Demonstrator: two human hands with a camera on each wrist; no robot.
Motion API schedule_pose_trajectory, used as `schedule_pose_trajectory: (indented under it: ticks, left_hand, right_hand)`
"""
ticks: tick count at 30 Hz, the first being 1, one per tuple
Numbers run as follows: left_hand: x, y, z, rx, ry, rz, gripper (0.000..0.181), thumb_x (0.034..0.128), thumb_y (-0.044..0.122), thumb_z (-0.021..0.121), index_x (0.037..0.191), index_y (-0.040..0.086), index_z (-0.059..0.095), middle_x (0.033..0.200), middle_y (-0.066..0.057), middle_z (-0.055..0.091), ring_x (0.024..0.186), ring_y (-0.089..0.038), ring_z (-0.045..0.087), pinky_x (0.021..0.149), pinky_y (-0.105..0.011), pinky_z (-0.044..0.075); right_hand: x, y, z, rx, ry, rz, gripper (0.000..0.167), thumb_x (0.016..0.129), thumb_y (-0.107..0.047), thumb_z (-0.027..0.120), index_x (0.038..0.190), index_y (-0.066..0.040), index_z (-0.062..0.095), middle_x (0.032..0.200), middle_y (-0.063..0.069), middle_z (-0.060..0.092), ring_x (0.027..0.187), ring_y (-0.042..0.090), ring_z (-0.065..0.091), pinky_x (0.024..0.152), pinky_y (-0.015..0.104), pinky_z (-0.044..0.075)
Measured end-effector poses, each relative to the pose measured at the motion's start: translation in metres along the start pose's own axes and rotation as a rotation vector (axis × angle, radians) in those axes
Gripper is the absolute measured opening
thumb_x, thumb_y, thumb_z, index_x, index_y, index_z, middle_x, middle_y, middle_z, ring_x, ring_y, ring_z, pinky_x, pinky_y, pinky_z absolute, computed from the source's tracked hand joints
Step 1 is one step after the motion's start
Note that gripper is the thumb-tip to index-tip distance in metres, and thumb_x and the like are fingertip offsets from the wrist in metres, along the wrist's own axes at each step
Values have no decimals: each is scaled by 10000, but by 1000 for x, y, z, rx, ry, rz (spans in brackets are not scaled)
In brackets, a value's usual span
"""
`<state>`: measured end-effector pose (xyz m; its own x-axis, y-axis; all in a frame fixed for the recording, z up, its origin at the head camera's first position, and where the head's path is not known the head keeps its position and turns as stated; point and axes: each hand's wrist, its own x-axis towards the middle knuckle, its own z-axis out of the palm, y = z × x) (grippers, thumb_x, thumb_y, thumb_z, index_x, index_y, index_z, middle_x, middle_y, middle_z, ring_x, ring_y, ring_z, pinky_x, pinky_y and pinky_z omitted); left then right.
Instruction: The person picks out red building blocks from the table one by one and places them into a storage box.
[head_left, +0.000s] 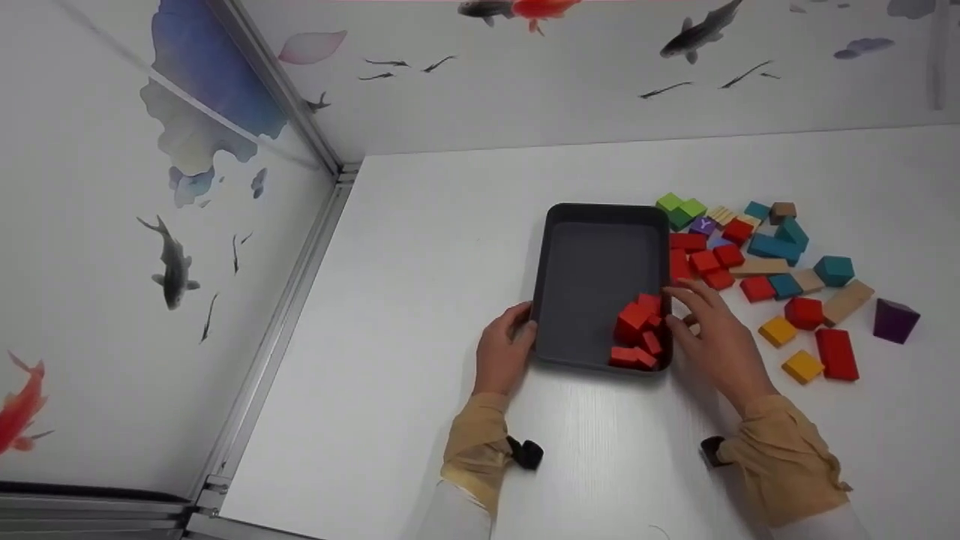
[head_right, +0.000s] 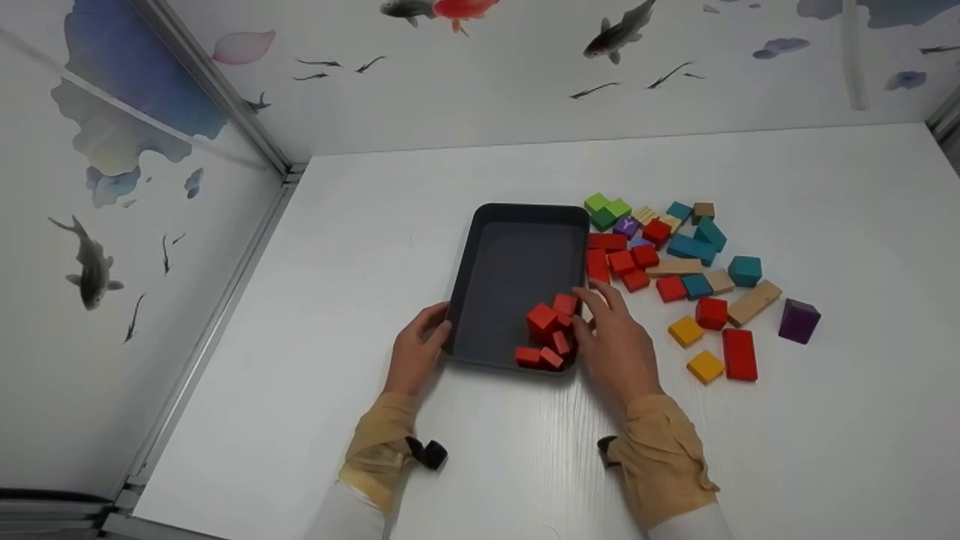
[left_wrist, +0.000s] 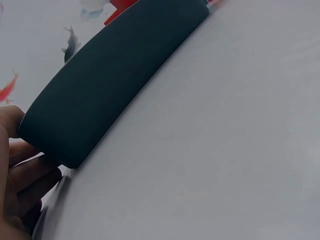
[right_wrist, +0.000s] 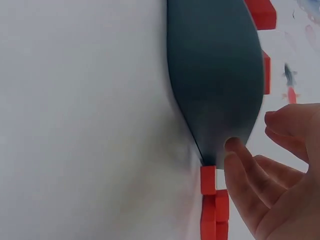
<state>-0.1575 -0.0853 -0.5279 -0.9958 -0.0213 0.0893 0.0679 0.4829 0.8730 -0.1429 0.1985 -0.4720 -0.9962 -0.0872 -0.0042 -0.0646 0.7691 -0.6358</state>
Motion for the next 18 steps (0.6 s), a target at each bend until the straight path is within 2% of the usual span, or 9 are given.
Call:
schedule_pose_trajectory:
  ticks: [6,10,18]
  left_hand:
    - [-2,0,0,-4,-2,-6,319,891,334,529,1206,288,545,1134,201,535,1101,29,443,928,-192,346]
    - [-2,0,0,-3,2,-13,324,890,339,531,1208,282,545,1134,196,536,1101,20,446,928,-202,349]
    - [-2,3,1,-14,4,-9,318,887,319,536,1201,269,556,1130,192,542,1095,23,452,925,-207,358]
  right_hand:
    - [-13,11,-14,-48,39,59,488,849,-142,608,1305,-157,435,1209,130,419,937,296,493,746,470,476]
    - [-21,22,-28,-71,73,97,494,827,-123,632,1286,-116,450,1113,162,457,930,332,479,735,487,468]
    - [-39,48,-61,-125,154,220,439,876,-248,568,1247,-29,480,1022,193,436,831,312,444,566,354,426]
